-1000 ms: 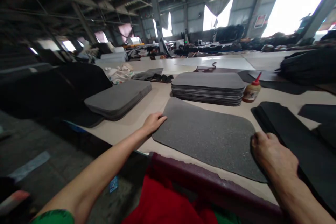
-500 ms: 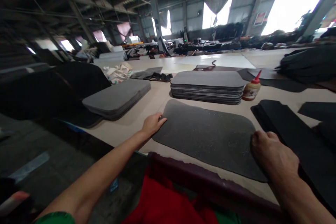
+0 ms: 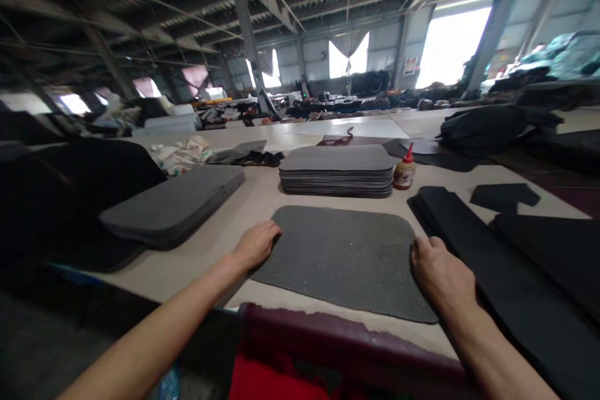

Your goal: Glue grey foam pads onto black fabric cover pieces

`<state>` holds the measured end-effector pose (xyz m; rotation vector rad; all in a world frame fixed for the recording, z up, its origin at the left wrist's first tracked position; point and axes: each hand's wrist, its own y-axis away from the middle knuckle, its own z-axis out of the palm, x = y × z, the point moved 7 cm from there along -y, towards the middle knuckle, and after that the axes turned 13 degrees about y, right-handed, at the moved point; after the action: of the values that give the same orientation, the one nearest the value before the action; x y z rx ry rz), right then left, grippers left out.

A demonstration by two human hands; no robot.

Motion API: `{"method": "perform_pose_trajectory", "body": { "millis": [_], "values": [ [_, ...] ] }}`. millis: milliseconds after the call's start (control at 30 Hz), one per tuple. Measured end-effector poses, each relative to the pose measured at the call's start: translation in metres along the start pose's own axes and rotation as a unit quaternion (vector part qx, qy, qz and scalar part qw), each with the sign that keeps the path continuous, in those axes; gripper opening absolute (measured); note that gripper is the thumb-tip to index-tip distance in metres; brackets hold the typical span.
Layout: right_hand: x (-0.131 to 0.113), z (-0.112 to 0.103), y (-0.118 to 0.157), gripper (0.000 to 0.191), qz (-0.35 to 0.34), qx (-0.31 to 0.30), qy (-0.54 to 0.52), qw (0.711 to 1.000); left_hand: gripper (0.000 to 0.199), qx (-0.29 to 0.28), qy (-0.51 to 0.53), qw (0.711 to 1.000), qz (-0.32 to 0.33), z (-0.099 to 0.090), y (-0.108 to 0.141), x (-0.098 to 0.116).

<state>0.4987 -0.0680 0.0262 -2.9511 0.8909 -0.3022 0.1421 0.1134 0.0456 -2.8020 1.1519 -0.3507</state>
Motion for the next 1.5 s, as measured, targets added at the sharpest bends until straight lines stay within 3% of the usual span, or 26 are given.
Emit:
{"method": "perform_pose_trajectory", "body": {
  "millis": [167,333,533,667,733,833,933,1000,1233,1367,1500],
  "values": [
    [-0.001,0.000,-0.002,0.046,0.007,0.009,-0.004,1.000,0.018,0.015,-0.006,1.000,0.005,-0.008,-0.018,0.010],
    [-0.004,-0.001,-0.003,0.042,0.018,0.021,0.003,1.000,0.030,0.035,0.033,0.996,0.080,-0.002,-0.031,0.028],
    [0.001,-0.002,-0.003,0.038,0.013,0.021,0.008,1.000,0.046,0.048,0.083,0.992,0.086,0.028,-0.027,0.014],
    [0.000,-0.022,-0.001,0.029,-0.007,0.039,0.020,0.999,0.051,0.055,0.099,0.991,0.076,0.034,-0.025,0.007],
    [-0.013,-0.039,-0.002,0.026,-0.029,0.065,0.018,0.997,0.051,0.057,0.103,0.990,0.075,0.034,-0.025,0.007],
    [-0.056,-0.058,-0.010,0.030,-0.131,0.094,-0.029,0.986,0.053,0.060,0.103,0.990,0.071,0.033,-0.025,0.007],
    [-0.103,-0.055,-0.021,0.042,-0.253,0.087,-0.070,0.961,0.055,0.061,0.096,0.992,0.062,0.034,-0.024,0.006],
    [-0.119,-0.042,-0.031,0.051,-0.280,0.073,-0.071,0.955,0.055,0.059,0.090,0.993,0.057,0.035,-0.023,0.005],
    [-0.107,0.004,-0.058,0.082,-0.183,0.039,-0.056,0.981,0.056,0.056,0.074,0.994,0.052,0.037,-0.022,0.005],
    [-0.107,0.004,-0.064,0.089,-0.152,0.023,-0.053,0.987,0.057,0.057,0.073,0.995,0.046,0.037,-0.022,0.005],
    [-0.133,-0.014,-0.059,0.074,-0.235,0.044,-0.068,0.969,0.055,0.066,0.075,0.994,0.048,0.035,-0.021,0.007]
  ]
}}
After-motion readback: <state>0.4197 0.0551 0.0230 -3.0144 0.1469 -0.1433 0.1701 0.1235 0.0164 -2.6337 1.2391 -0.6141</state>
